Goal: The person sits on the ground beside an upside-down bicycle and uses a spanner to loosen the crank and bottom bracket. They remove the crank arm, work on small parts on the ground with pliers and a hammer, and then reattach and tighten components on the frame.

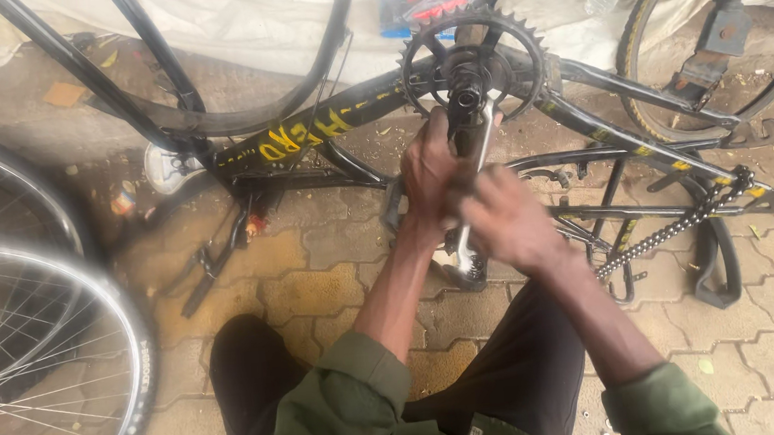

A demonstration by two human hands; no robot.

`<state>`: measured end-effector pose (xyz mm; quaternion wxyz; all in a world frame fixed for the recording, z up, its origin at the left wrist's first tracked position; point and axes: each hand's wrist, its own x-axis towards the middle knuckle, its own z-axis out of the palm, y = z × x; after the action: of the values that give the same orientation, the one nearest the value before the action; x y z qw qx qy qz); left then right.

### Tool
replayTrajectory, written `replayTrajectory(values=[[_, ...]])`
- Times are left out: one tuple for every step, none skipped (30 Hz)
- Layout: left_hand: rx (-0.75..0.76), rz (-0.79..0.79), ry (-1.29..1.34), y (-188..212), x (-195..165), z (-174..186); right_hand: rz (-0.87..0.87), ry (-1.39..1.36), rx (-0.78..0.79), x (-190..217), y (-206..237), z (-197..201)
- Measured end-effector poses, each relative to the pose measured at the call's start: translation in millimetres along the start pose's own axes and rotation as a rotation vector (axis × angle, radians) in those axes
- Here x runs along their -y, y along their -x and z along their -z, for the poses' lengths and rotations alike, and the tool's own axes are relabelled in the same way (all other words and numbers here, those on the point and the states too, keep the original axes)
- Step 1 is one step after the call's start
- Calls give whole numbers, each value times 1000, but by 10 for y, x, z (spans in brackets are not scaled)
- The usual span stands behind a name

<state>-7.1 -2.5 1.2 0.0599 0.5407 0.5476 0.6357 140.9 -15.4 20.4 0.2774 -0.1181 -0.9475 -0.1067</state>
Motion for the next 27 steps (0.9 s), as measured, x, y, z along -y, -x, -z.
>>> replayTrajectory(values=[[56, 51, 27, -4, 99, -5, -18, 29, 33, -4, 92, -140], [32, 29, -8, -12, 173, -24, -32, 60, 68, -14, 178, -243], [5, -3, -49, -41, 234, -26, -42, 92, 91, -39, 241, -322], [-18, -30, -93, -53, 269, -29, 2, 78, 115, -71, 296, -362], [-14, -33, -60, -44, 292, -34, 40, 59, 150, -99, 336, -380], [-14, -40, -22, -43, 328, -50, 81, 47, 186, -140, 350, -399], [-17, -60, 14, -55, 370, -66, 72, 2, 72, -178, 336, -417], [-29, -71, 15, -65, 439, -89, 64, -46, -44, -229, 298, -454], [-41, -73, 16, -53, 514, -119, 56, -100, -153, -272, 240, -505], [-51, -66, 15, -26, 625, -148, -99, -254, -278, -341, 172, -566], [-40, -28, 9, -27, 755, -174, -256, -405, -407, -419, 83, -642], [-28, 4, 3, -47, 892, -206, -402, -430, -503, -504, -1, -721], [-13, 36, 0, -53, 1023, -242, -549, -450, -600, -619, -69, -772], [-25, 20, 6, -49, 1128, -278, -496, -624, -610, -755, -134, -796], [-41, -2, 11, -59, 1217, -314, -431, -798, -620, -889, -187, -805], [-57, -23, 14, -65, 1284, -339, -414, -854, -600, -995, -216, -810], [-62, -44, 10, -73, 1333, -360, -398, -910, -579, -1087, -234, -802], [-66, -62, 8, -82, 1368, -377, -386, -965, -555, -1159, -247, -797], [-70, -76, 7, -80, 1391, -390, -456, -1013, -566, -1207, -259, -800], [-64, -76, -2, -84, 1415, -399, -523, -1060, -576, -1227, -269, -815], [-60, -76, -14, -88, 1448, -400, -590, -1110, -586, -1222, -279, -846], [-54, -75, -29, -90, 1491, -398, -558, -1164, -616, -1189, -289, -896], [-45, -71, 5, -95, 1549, -401, -524, -1218, -648, -1151, -306, -965], [-36, -68, 38, -98, 1611, -407, -467, -1151, -640, -1099, -319, -1042], [-27, -67, 72, -110, 1690, -419, -410, -1085, -635, -1060, -334, -1126], [-45, -78, 68, -118, 1768, -431, -334, -900, -586, -996, -330, -1218], [-63, -88, 63, -121, 1847, -447, -259, -715, -535, -964, -336, -1301]])
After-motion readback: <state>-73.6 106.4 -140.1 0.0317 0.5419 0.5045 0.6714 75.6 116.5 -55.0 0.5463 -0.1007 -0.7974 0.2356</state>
